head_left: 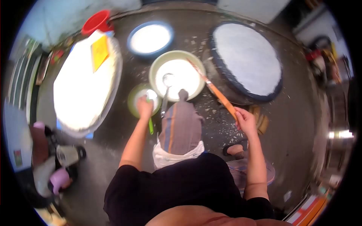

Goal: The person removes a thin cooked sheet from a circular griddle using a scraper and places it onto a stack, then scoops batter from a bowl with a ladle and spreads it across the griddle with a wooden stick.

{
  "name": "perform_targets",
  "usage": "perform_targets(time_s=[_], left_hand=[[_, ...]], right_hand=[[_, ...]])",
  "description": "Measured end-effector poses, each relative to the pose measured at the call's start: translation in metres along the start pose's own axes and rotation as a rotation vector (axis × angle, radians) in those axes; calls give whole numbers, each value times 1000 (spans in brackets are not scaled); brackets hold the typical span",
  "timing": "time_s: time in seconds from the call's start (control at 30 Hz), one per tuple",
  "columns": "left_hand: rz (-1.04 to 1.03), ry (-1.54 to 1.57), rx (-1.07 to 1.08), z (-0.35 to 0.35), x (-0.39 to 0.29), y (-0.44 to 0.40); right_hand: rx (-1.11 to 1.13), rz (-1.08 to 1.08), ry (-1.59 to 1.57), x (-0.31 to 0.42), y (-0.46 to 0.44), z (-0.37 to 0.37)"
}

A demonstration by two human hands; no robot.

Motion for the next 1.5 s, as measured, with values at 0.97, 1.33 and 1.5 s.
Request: perform_targets(time_s=[0.97, 1.33, 1.5], left_hand=[[547, -14, 260, -34, 138, 33], [494, 174, 154, -25, 111, 59], [580, 193, 160, -36, 141, 51]], right_hand=[[826, 303, 981, 70, -127, -281], [729, 881, 1284, 92, -103, -290], [782, 621, 1146, 70, -123, -288]])
Point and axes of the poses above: each hand's wrist, its own y-axis away from the middle knuckle, its own z-axis out of the back of the hand, x = y × z, the point moved 7 cm from there along -y, towards the middle knuckle, and after that the axes turned 8 degrees about z, right-handed, at the moved point
